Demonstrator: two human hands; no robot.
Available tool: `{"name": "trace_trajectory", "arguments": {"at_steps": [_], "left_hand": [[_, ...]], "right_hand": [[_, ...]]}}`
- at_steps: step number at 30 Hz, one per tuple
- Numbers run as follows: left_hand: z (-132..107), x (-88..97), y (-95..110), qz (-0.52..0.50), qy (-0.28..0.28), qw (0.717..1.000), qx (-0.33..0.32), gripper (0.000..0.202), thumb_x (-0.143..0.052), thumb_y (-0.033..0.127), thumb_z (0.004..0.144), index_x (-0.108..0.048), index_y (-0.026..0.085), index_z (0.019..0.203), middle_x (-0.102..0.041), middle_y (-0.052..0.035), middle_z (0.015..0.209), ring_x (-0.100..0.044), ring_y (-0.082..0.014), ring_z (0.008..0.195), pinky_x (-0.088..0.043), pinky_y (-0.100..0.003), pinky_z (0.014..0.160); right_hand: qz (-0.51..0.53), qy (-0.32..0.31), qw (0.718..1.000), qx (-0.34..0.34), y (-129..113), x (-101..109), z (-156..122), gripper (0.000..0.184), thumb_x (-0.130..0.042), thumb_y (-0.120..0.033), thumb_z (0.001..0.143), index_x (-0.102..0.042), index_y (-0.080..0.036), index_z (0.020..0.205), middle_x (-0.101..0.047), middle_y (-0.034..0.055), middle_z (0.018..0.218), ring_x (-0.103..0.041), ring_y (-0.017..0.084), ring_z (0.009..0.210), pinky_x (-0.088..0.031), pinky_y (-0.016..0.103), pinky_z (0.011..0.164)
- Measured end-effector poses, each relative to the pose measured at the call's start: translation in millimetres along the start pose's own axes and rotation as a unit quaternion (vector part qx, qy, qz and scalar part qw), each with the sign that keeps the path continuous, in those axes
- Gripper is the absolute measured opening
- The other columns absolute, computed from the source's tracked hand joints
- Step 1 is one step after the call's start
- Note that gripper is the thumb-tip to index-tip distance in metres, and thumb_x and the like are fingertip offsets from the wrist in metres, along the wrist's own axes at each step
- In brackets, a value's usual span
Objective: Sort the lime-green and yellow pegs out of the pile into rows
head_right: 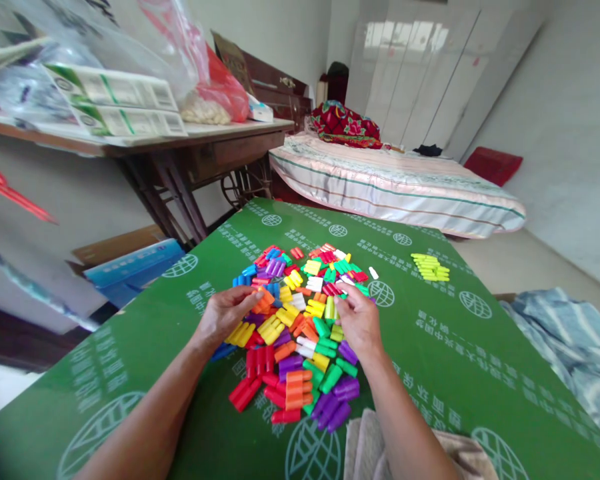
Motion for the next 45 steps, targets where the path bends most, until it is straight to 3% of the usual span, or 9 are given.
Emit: {"name": "trace_trajectory", "arguments": {"at_steps": [6, 11, 17, 21, 29, 33, 37, 40, 45], "left_hand": [[5.8, 2.8, -3.3, 0.076, -0.006, 0.997, -0.013, 0.047, -0.056, 0.058, 0.071, -0.07, 0.014, 0.082, -0.064, 0.0002, 0.065, -0.053, -0.013, 0.058, -0.041, -0.022, 0.054], [12.6, 6.0, -14.8, 0.093, -0.002, 0.996, 0.0, 0.051, -0.058, 0.059, 0.068, -0.07, 0.015, 0.091, -0.071, -0.0024, 0.076, -0.061, -0.0167, 0.066, -0.046, -0.023, 0.058], [14.0, 18.9, -17.7, 0.112, 0.042, 0.993, 0.021, 0.05, -0.06, 0.058, 0.063, -0.07, 0.018, 0.09, -0.07, -0.0011, 0.072, -0.061, -0.0165, 0.062, -0.047, -0.023, 0.057], [13.2, 43.1, -15.4, 0.092, 0.113, 0.988, 0.052, 0.044, -0.061, 0.056, 0.061, -0.07, 0.018, 0.081, -0.07, -0.0015, 0.072, -0.061, -0.0167, 0.064, -0.048, -0.024, 0.061], [4.4, 77.2, -50.5, -0.173, 0.241, 0.935, 0.192, 0.028, -0.071, 0.035, 0.055, -0.068, 0.016, 0.075, -0.07, -0.0031, 0.077, -0.059, -0.0137, 0.066, -0.046, -0.021, 0.051], [8.2, 70.9, -72.1, -0.35, 0.226, 0.869, 0.269, 0.008, -0.058, 0.018, 0.066, -0.064, 0.015, 0.07, -0.068, -0.0035, 0.072, -0.06, -0.0111, 0.062, -0.05, -0.018, 0.052], [8.7, 77.1, -72.3, -0.379, 0.243, 0.842, 0.297, 0.017, -0.047, 0.009, 0.074, -0.062, 0.015, 0.069, -0.067, -0.0023, 0.071, -0.059, -0.0092, 0.061, -0.051, -0.016, 0.054], [8.3, 77.3, -73.0, -0.376, 0.251, 0.84, 0.299, 0.019, -0.047, 0.009, 0.075, -0.063, 0.016, 0.069, -0.068, -0.0026, 0.071, -0.061, -0.0109, 0.066, -0.053, -0.018, 0.056], [17.7, 72.4, -76.1, -0.349, 0.214, 0.876, 0.253, 0.01, -0.056, 0.018, 0.07, -0.066, 0.016, 0.069, -0.07, -0.0049, 0.073, -0.064, -0.0164, 0.071, -0.056, -0.023, 0.06]], "right_hand": [[-0.153, 0.056, 0.987, -0.016, 37.6, 69.9, 23.2, 0.036, -0.055, -0.043, 0.073, -0.07, -0.02, 0.097, -0.06, -0.0033, 0.058, -0.053, 0.012, 0.042, -0.042, 0.024, 0.042], [-0.315, 0.051, 0.947, -0.033, 55.0, 97.5, 26.7, 0.027, -0.05, -0.039, 0.077, -0.072, -0.023, 0.085, -0.065, -0.0008, 0.06, -0.056, 0.015, 0.048, -0.043, 0.026, 0.049], [-0.414, -0.015, 0.91, -0.024, 59.5, 98.4, 26.0, 0.027, -0.047, -0.036, 0.083, -0.071, -0.025, 0.081, -0.07, 0.0005, 0.069, -0.062, 0.016, 0.059, -0.043, 0.026, 0.057], [-0.453, -0.058, 0.89, 0.003, 51.6, 101.0, 24.4, 0.029, -0.045, -0.026, 0.084, -0.07, -0.026, 0.097, -0.072, 0.0017, 0.082, -0.065, 0.016, 0.071, -0.045, 0.026, 0.066], [-0.507, -0.239, 0.824, 0.085, 28.3, 71.2, 0.5, 0.04, -0.045, -0.008, 0.077, -0.067, -0.027, 0.104, -0.067, 0.0025, 0.097, -0.062, 0.016, 0.086, -0.042, 0.024, 0.075], [-0.512, -0.249, 0.819, 0.074, 22.0, 67.7, -2.2, 0.023, -0.053, -0.015, 0.077, -0.065, -0.024, 0.095, -0.065, 0.0022, 0.093, -0.062, 0.016, 0.085, -0.041, 0.025, 0.074], [-0.519, -0.248, 0.814, 0.083, 19.5, 65.0, -2.0, 0.014, -0.054, -0.018, 0.08, -0.062, -0.023, 0.09, -0.066, 0.0014, 0.091, -0.062, 0.017, 0.083, -0.04, 0.025, 0.07], [-0.527, -0.245, 0.808, 0.094, 23.2, 64.9, -0.9, 0.012, -0.052, -0.02, 0.083, -0.061, -0.023, 0.091, -0.067, 0.0013, 0.09, -0.063, 0.017, 0.082, -0.04, 0.026, 0.07], [-0.541, -0.244, 0.794, 0.131, 31.7, 66.8, 1.0, 0.015, -0.047, -0.022, 0.088, -0.062, -0.023, 0.093, -0.068, 0.0028, 0.092, -0.064, 0.018, 0.083, -0.041, 0.026, 0.069]]}}
Point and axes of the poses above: each hand's wrist, its own z-axis towards the middle knuckle, its own x-axis out of the back of the hand, y = z × x, the point moved 10 cm from there along z, towards the middle knuckle
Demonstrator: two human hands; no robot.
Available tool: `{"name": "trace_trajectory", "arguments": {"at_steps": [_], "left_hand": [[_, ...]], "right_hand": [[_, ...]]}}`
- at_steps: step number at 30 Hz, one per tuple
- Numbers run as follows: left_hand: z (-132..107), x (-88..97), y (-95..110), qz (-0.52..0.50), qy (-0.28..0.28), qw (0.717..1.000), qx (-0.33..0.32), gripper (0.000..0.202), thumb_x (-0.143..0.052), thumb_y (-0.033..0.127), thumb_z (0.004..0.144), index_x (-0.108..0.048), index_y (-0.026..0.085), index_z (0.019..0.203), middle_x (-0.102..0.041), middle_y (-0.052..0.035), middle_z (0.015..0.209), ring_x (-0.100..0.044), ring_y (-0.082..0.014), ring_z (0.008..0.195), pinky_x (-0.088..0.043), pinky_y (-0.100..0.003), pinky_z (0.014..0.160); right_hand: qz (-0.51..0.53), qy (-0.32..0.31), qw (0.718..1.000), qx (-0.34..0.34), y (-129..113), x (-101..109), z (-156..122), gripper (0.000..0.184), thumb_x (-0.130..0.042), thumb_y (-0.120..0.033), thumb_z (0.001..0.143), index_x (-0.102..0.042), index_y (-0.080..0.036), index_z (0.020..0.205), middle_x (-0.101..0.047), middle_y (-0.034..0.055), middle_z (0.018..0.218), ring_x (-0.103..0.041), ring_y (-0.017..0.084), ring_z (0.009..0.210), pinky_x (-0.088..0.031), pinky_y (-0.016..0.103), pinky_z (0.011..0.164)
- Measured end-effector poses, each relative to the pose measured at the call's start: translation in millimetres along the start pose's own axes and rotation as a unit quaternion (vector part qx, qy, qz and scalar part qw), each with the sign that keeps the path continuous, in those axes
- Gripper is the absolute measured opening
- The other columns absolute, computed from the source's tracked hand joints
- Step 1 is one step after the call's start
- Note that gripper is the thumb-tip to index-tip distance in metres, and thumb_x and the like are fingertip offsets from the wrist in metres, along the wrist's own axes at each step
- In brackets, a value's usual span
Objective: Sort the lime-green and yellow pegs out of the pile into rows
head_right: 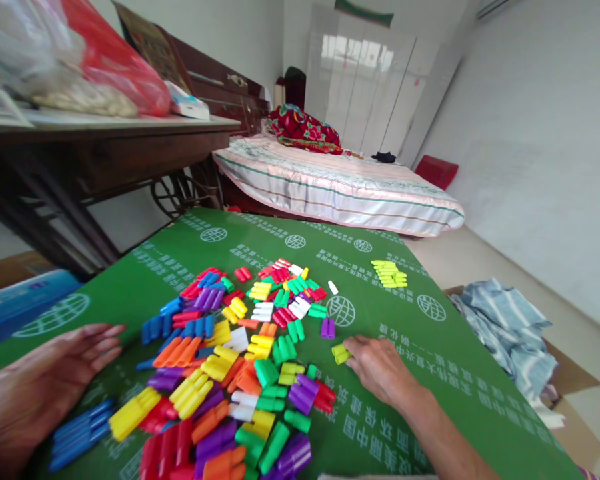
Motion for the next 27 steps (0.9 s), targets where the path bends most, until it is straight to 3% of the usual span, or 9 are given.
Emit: {"name": "trace_trajectory", "arguments": {"at_steps": [9, 15, 27], "left_hand": [[4.9, 6.2, -0.9, -0.006, 0.013, 1.0, -0.025, 0.009, -0.064, 0.016, 0.058, -0.064, 0.016, 0.067, -0.07, -0.003, 0.071, -0.065, -0.017, 0.073, -0.057, -0.026, 0.063], [3.2, 5.1, -0.9, 0.0, 0.025, 0.999, -0.023, 0.007, -0.063, 0.014, 0.059, -0.064, 0.016, 0.066, -0.07, -0.0021, 0.07, -0.065, -0.0159, 0.072, -0.057, -0.024, 0.063], [5.2, 4.1, -1.9, 0.003, 0.013, 1.0, -0.025, 0.009, -0.065, 0.015, 0.059, -0.064, 0.018, 0.067, -0.07, -0.002, 0.072, -0.065, -0.0173, 0.075, -0.057, -0.026, 0.064]], "right_hand": [[-0.039, -0.011, 0.999, 0.027, 1.1, 1.1, 3.3, 0.02, -0.042, -0.022, 0.091, -0.062, -0.023, 0.088, -0.068, 0.0018, 0.087, -0.064, 0.016, 0.076, -0.04, 0.025, 0.065], [-0.032, -0.016, 0.999, 0.025, 4.1, 2.9, 7.7, 0.019, -0.043, -0.023, 0.09, -0.061, -0.023, 0.085, -0.069, 0.0016, 0.083, -0.063, 0.016, 0.07, -0.039, 0.025, 0.062], [-0.031, 0.053, 0.995, -0.079, 66.5, 12.4, 10.9, 0.019, -0.045, -0.031, 0.087, -0.063, -0.027, 0.086, -0.069, -0.0001, 0.075, -0.061, 0.016, 0.063, -0.037, 0.024, 0.059]]}}
Point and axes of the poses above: each hand's wrist, its own z-axis towards the middle knuckle, its own x-axis out of the back of the hand, y = z × x, the point moved 10 cm from there along z, towards the middle knuckle
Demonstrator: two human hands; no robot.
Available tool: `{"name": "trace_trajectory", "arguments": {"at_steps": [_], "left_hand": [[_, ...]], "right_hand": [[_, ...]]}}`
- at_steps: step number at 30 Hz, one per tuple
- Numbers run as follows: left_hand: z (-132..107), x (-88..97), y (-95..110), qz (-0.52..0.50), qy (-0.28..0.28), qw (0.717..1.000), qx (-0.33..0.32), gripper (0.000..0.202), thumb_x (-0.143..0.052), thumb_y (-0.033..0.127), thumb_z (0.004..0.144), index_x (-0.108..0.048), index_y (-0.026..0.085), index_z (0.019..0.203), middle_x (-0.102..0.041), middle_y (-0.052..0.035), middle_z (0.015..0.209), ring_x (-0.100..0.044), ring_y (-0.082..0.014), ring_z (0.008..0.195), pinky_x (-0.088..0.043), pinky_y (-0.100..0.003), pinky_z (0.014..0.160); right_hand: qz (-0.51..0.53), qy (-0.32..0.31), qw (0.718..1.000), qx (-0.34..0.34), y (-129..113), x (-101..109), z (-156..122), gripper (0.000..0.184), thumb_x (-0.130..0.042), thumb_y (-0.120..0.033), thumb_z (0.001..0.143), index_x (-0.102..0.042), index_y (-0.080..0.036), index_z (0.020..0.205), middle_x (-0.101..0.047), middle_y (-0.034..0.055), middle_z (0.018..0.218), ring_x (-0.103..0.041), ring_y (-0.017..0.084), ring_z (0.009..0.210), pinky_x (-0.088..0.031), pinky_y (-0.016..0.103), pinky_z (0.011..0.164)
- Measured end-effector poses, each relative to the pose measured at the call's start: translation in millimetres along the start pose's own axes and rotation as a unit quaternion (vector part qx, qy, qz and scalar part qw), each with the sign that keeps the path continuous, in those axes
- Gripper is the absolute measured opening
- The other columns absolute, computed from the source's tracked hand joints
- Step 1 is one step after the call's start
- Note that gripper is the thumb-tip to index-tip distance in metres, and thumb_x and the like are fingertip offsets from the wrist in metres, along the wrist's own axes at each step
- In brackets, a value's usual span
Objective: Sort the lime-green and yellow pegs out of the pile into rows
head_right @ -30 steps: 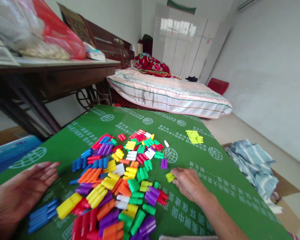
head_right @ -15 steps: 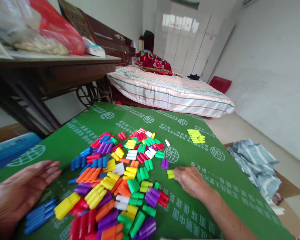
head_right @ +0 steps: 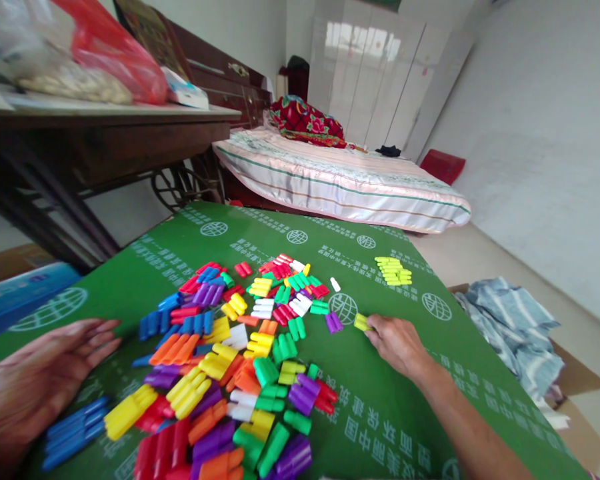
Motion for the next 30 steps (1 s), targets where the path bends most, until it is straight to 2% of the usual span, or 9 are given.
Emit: {"name": "trace_trajectory", "arguments": {"at_steps": [8, 13, 16, 18, 21, 24, 27, 30], "left_hand": [[1.3, 0.7, -0.2, 0.017, -0.007, 1.0, 0.004, 0.009, -0.065, 0.018, 0.058, -0.064, 0.019, 0.067, -0.071, -0.002, 0.072, -0.063, -0.0174, 0.076, -0.056, -0.029, 0.07], [3.1, 2.3, -1.9, 0.01, 0.009, 1.0, 0.012, 0.009, -0.063, 0.016, 0.059, -0.064, 0.019, 0.068, -0.071, -0.0017, 0.072, -0.064, -0.0172, 0.076, -0.057, -0.026, 0.065], [4.0, 4.0, -3.1, 0.01, 0.016, 1.0, 0.021, 0.01, -0.061, 0.014, 0.06, -0.064, 0.019, 0.068, -0.07, -0.0014, 0.072, -0.064, -0.0164, 0.076, -0.057, -0.026, 0.065], [4.3, 4.8, -3.9, 0.008, 0.018, 1.0, 0.025, 0.011, -0.062, 0.014, 0.06, -0.064, 0.019, 0.069, -0.07, -0.0012, 0.072, -0.064, -0.0163, 0.076, -0.057, -0.026, 0.065], [3.5, 5.2, -3.6, 0.006, 0.021, 0.999, 0.024, 0.009, -0.061, 0.014, 0.06, -0.064, 0.019, 0.068, -0.07, -0.0013, 0.071, -0.064, -0.0163, 0.075, -0.057, -0.025, 0.064], [1.5, 3.5, -1.8, 0.002, 0.02, 1.0, 0.019, 0.009, -0.06, 0.013, 0.06, -0.064, 0.019, 0.066, -0.07, -0.0018, 0.07, -0.064, -0.0165, 0.075, -0.058, -0.024, 0.061], [0.0, 2.4, -0.9, -0.003, 0.022, 1.0, 0.019, 0.01, -0.06, 0.012, 0.059, -0.064, 0.018, 0.065, -0.069, -0.0019, 0.069, -0.064, -0.0165, 0.074, -0.058, -0.024, 0.06], [0.6, 1.9, -1.6, -0.002, 0.022, 1.0, 0.023, 0.009, -0.06, 0.012, 0.059, -0.064, 0.017, 0.064, -0.069, -0.002, 0.069, -0.064, -0.0158, 0.072, -0.058, -0.023, 0.06]], "right_hand": [[-0.039, 0.065, 0.983, -0.167, 78.9, 16.6, 28.7, 0.017, -0.05, -0.033, 0.085, -0.065, -0.025, 0.082, -0.065, 0.0, 0.067, -0.058, 0.015, 0.059, -0.032, 0.023, 0.054], [-0.012, 0.051, 0.972, -0.229, 106.8, 27.2, 46.2, 0.018, -0.052, -0.032, 0.084, -0.066, -0.021, 0.084, -0.068, 0.0073, 0.077, -0.062, 0.021, 0.071, -0.034, 0.026, 0.057], [0.013, 0.036, 0.97, -0.24, 110.1, 25.4, 49.9, 0.018, -0.053, -0.03, 0.083, -0.067, -0.019, 0.081, -0.068, 0.0095, 0.078, -0.063, 0.021, 0.071, -0.036, 0.027, 0.056], [0.04, 0.017, 0.968, -0.248, 109.2, 17.3, 48.5, 0.021, -0.053, -0.032, 0.083, -0.067, -0.018, 0.076, -0.068, 0.0077, 0.071, -0.062, 0.018, 0.061, -0.037, 0.026, 0.054], [0.086, -0.017, 0.964, -0.252, 105.1, 2.1, 44.1, 0.033, -0.049, -0.043, 0.085, -0.064, -0.019, 0.068, -0.065, 0.0027, 0.057, -0.056, 0.012, 0.044, -0.038, 0.024, 0.049], [0.091, -0.015, 0.965, -0.245, 104.3, 0.5, 40.9, 0.038, -0.046, -0.047, 0.086, -0.064, -0.02, 0.067, -0.066, 0.0022, 0.058, -0.057, 0.013, 0.047, -0.04, 0.023, 0.049], [0.053, 0.018, 0.976, -0.208, 103.2, 10.6, 41.6, 0.02, -0.053, -0.031, 0.082, -0.07, -0.023, 0.089, -0.071, 0.0045, 0.078, -0.064, 0.017, 0.068, -0.043, 0.025, 0.06], [0.029, 0.021, 0.994, -0.106, 87.4, 10.4, 46.3, 0.038, -0.051, -0.016, 0.078, -0.065, -0.027, 0.112, -0.072, 0.0038, 0.094, -0.064, 0.017, 0.08, -0.044, 0.025, 0.07]]}}
Point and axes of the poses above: each hand's wrist, its own z-axis towards the middle knuckle, its own x-axis out of the back of the hand, y = z × x, the point moved 10 cm from there along z, towards the middle knuckle
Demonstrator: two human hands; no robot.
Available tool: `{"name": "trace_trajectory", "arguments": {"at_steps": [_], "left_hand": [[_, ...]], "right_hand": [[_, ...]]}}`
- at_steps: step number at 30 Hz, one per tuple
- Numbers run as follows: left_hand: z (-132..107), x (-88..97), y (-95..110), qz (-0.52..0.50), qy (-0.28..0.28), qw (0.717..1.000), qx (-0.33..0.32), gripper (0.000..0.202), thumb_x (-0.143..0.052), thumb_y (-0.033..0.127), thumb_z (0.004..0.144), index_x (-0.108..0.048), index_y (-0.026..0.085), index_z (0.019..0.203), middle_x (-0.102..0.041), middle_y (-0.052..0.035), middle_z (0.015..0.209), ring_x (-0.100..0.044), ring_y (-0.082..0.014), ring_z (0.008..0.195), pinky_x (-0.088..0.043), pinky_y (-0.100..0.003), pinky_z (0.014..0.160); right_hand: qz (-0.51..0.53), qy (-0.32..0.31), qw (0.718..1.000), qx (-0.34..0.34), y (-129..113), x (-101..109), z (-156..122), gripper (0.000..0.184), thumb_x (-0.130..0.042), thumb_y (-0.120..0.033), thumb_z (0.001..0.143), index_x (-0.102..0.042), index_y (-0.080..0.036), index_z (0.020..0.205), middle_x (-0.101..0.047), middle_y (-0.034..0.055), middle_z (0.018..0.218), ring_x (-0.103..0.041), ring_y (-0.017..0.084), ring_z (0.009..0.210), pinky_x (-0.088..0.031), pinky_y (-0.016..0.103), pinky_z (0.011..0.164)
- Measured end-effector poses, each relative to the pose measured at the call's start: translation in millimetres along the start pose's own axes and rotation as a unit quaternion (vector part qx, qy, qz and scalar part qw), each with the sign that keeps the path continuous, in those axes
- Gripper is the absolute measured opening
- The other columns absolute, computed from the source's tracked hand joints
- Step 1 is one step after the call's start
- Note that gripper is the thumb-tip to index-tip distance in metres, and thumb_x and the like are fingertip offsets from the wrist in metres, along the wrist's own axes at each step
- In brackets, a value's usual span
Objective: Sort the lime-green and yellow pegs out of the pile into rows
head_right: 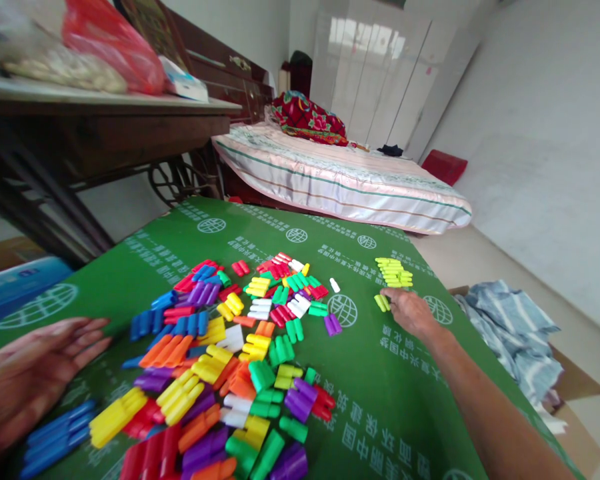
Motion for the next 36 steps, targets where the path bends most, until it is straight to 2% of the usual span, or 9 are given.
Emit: {"name": "trace_trajectory", "arguments": {"at_steps": [3, 6, 9, 13, 17, 22, 26, 31, 36], "left_hand": [[2.3, 0.1, -0.1, 0.0, -0.002, 1.0, -0.002, 0.007, -0.06, 0.012, 0.059, -0.064, 0.017, 0.063, -0.069, -0.0022, 0.07, -0.064, -0.0157, 0.073, -0.059, -0.023, 0.06], [4.3, -0.7, -1.0, 0.001, -0.011, 1.0, 0.003, 0.007, -0.06, 0.013, 0.06, -0.064, 0.017, 0.063, -0.069, -0.0022, 0.071, -0.064, -0.0151, 0.073, -0.059, -0.023, 0.061], [6.3, -0.3, -2.5, 0.0, -0.017, 1.0, 0.01, 0.007, -0.059, 0.014, 0.061, -0.065, 0.017, 0.063, -0.069, -0.0025, 0.071, -0.065, -0.015, 0.073, -0.059, -0.023, 0.061], [12.6, 2.2, -4.2, 0.0, -0.03, 1.0, 0.001, 0.006, -0.061, 0.015, 0.061, -0.065, 0.017, 0.064, -0.07, -0.0026, 0.072, -0.065, -0.0157, 0.073, -0.059, -0.024, 0.062], [20.7, 6.3, -7.8, 0.001, -0.043, 0.999, -0.013, 0.006, -0.064, 0.016, 0.061, -0.066, 0.017, 0.066, -0.07, -0.0022, 0.074, -0.066, -0.016, 0.073, -0.06, -0.025, 0.062], [25.5, 8.7, -9.6, 0.001, -0.055, 0.998, -0.022, 0.006, -0.066, 0.018, 0.061, -0.067, 0.018, 0.067, -0.071, -0.0022, 0.075, -0.066, -0.0164, 0.075, -0.06, -0.025, 0.064], [28.2, 12.0, -10.3, 0.005, -0.053, 0.998, -0.025, 0.007, -0.067, 0.02, 0.061, -0.068, 0.018, 0.069, -0.071, -0.0023, 0.076, -0.067, -0.0168, 0.075, -0.06, -0.026, 0.064], [34.3, 14.1, -11.9, 0.008, -0.066, 0.997, -0.036, 0.013, -0.07, 0.021, 0.06, -0.068, 0.018, 0.073, -0.072, -0.0021, 0.08, -0.067, -0.017, 0.076, -0.06, -0.027, 0.066], [34.6, 16.3, -11.6, 0.02, -0.063, 0.997, -0.044, 0.011, -0.069, 0.023, 0.061, -0.068, 0.02, 0.071, -0.072, -0.0003, 0.078, -0.067, -0.0166, 0.075, -0.061, -0.027, 0.065]], "right_hand": [[-0.005, -0.014, 0.999, 0.041, -7.0, -8.4, -1.3, 0.038, -0.048, -0.015, 0.078, -0.068, -0.026, 0.109, -0.072, 0.0033, 0.093, -0.064, 0.017, 0.079, -0.044, 0.025, 0.071], [0.024, -0.03, 0.999, 0.023, -3.2, -14.4, -1.7, 0.033, -0.049, -0.019, 0.078, -0.071, -0.022, 0.103, -0.072, 0.0027, 0.084, -0.064, 0.017, 0.073, -0.045, 0.025, 0.067], [0.029, -0.049, 0.998, 0.012, -2.2, -15.3, -3.2, 0.033, -0.051, -0.02, 0.078, -0.069, -0.021, 0.105, -0.072, 0.0015, 0.079, -0.064, 0.016, 0.066, -0.044, 0.024, 0.061], [-0.077, -0.064, 0.994, 0.041, -16.7, -11.1, -8.6, 0.03, -0.051, -0.023, 0.082, -0.067, -0.024, 0.107, -0.073, 0.0033, 0.083, -0.067, 0.018, 0.075, -0.044, 0.025, 0.064], [-0.204, -0.077, 0.973, 0.069, -36.8, -9.5, -13.8, 0.028, -0.046, -0.023, 0.087, -0.065, -0.022, 0.107, -0.072, 0.0094, 0.09, -0.068, 0.024, 0.084, -0.045, 0.029, 0.068], [-0.251, -0.091, 0.96, 0.089, -46.8, -9.4, -13.2, 0.027, -0.038, -0.022, 0.091, -0.062, -0.017, 0.103, -0.072, 0.0136, 0.091, -0.068, 0.025, 0.083, -0.044, 0.029, 0.066], [-0.277, -0.098, 0.949, 0.112, -39.3, -11.8, -8.4, 0.029, -0.034, -0.024, 0.094, -0.06, -0.016, 0.105, -0.072, 0.0128, 0.086, -0.069, 0.024, 0.079, -0.043, 0.028, 0.064], [-0.308, -0.09, 0.942, 0.094, -14.0, -4.5, 7.1, 0.031, -0.032, -0.025, 0.095, -0.056, -0.015, 0.111, -0.071, 0.0141, 0.09, -0.069, 0.025, 0.08, -0.044, 0.029, 0.064], [-0.33, -0.091, 0.935, 0.091, 3.4, 4.3, 27.4, 0.032, -0.031, -0.023, 0.094, -0.056, -0.013, 0.112, -0.071, 0.0161, 0.09, -0.069, 0.025, 0.081, -0.044, 0.03, 0.064]]}}
Point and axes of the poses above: each hand's wrist, its own z-axis towards the middle knuckle, its own x-axis out of the back of the hand, y = z × x, the point moved 10 cm from there along z, towards the middle knuckle
